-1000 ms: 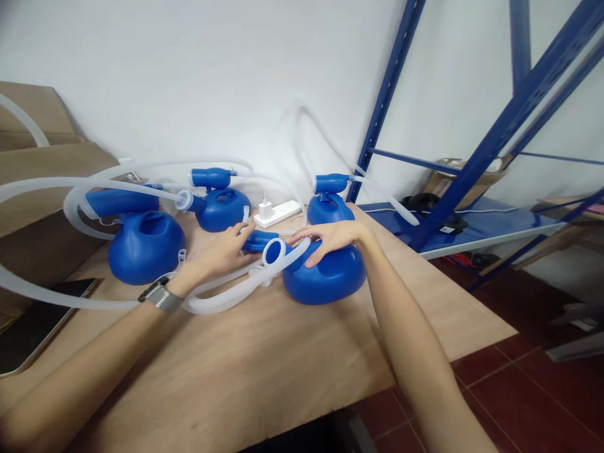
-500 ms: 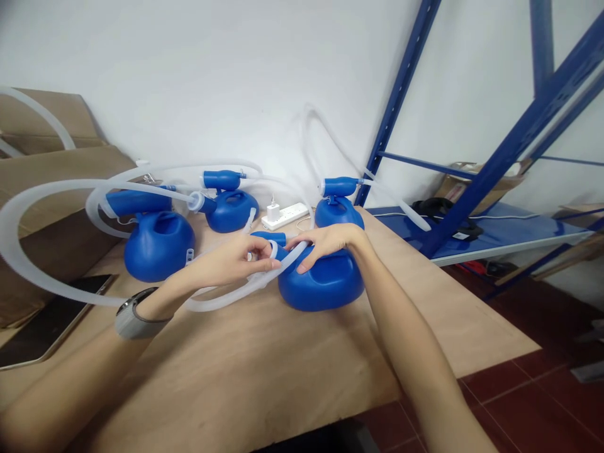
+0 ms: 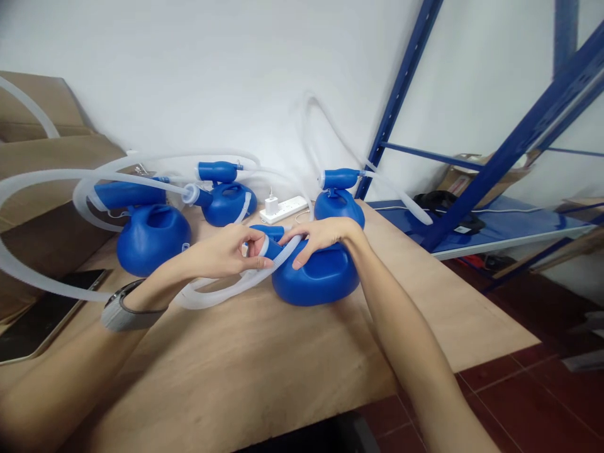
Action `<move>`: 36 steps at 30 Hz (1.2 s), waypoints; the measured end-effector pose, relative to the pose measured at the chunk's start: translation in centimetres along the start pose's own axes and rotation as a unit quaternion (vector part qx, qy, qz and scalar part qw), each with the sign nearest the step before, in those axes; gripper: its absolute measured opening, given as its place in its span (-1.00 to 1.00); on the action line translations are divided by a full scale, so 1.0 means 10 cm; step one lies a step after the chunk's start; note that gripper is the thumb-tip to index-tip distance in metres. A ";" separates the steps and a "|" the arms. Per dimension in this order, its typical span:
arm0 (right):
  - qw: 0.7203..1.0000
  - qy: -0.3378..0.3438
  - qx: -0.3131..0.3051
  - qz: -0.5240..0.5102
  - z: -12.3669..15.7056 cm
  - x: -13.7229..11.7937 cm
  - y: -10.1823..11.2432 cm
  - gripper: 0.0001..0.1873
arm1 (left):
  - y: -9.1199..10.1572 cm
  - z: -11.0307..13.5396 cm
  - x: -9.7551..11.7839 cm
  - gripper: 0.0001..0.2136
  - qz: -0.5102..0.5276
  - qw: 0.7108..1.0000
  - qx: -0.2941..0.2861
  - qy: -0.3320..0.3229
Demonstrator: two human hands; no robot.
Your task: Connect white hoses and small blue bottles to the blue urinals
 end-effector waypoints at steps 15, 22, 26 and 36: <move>0.997 0.076 -0.021 -0.018 -0.02 -0.01 -0.02 -0.29 | 0.60 0.42 0.14 -0.61 -0.093 0.995 0.018 0.038; 0.998 0.061 -0.008 -0.013 0.00 0.02 -0.02 -0.26 | 0.42 0.32 -0.64 -0.70 -0.231 0.965 -0.068 0.105; 0.999 0.045 -0.007 -0.003 0.01 0.02 -0.01 -0.20 | 0.27 0.29 -0.94 -0.87 -0.237 0.956 -0.113 0.131; 0.998 0.013 -0.052 -0.031 0.08 0.04 0.02 0.04 | 0.07 0.31 -1.21 -0.87 -0.181 0.955 -0.193 0.134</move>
Point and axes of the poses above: each hand's wrist, its own z-axis away from the middle knuckle, its own y-axis out of the back of the hand, x = y × z, the point moved 6 cm from there along -z, towards the middle knuckle, and after that the axes turned 7 degrees about -y, right-handed, at the moved point
